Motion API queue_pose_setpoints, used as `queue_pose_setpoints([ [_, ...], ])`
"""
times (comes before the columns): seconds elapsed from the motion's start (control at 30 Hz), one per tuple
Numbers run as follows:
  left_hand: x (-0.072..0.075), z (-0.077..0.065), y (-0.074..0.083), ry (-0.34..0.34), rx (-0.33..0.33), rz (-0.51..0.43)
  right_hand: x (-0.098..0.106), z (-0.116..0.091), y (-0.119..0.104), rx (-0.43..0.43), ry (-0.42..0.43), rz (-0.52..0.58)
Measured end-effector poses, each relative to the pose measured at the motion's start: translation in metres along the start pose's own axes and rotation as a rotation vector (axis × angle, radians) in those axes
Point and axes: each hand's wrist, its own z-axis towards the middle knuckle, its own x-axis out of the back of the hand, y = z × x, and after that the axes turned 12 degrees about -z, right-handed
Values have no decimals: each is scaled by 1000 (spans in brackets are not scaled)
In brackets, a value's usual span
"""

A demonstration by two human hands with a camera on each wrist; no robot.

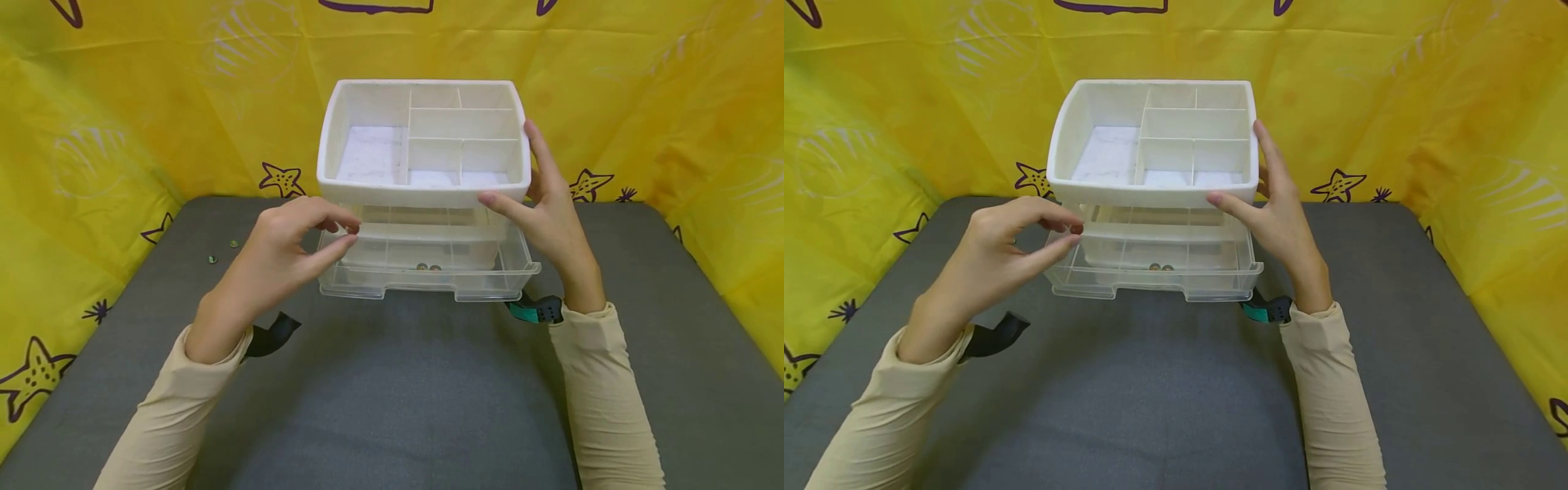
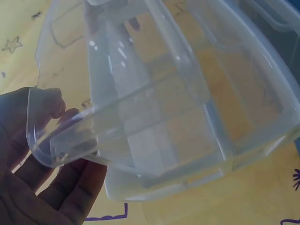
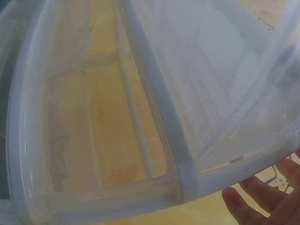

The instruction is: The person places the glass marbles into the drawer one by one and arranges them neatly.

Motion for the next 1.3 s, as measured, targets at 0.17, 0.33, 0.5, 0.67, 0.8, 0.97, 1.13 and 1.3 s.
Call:
queue_pose_setpoints([
  [0.17, -6, 4, 2, -34, -23, -29, 0, 0, -1, -4, -3, -8],
  [0.33, -12, 8, 2, -66, -59, -51, 1, -1, 0, -1, -5, -1],
  [0.5, -18, 12, 2, -82, -53, -56, 0, -1, 0, 1, -5, 8],
  [0.67, -24, 15, 0, -102, -50, -81, 0, -1, -1, -2, -4, 8],
  [0.8, -26, 19, 0, -129, -24, -87, 0, -1, -1, -3, -2, 5],
  [0.97, -26, 25, 1, -204, 65, -86, 0, -1, -1, -5, -3, 1],
  [1.13, -25, 31, 1, -291, 142, -89, 0, -1, -1, -14, -5, -4],
  [1.3, -25, 36, 1, -369, 202, -112, 0, -1, -1, -11, -4, 16],
])
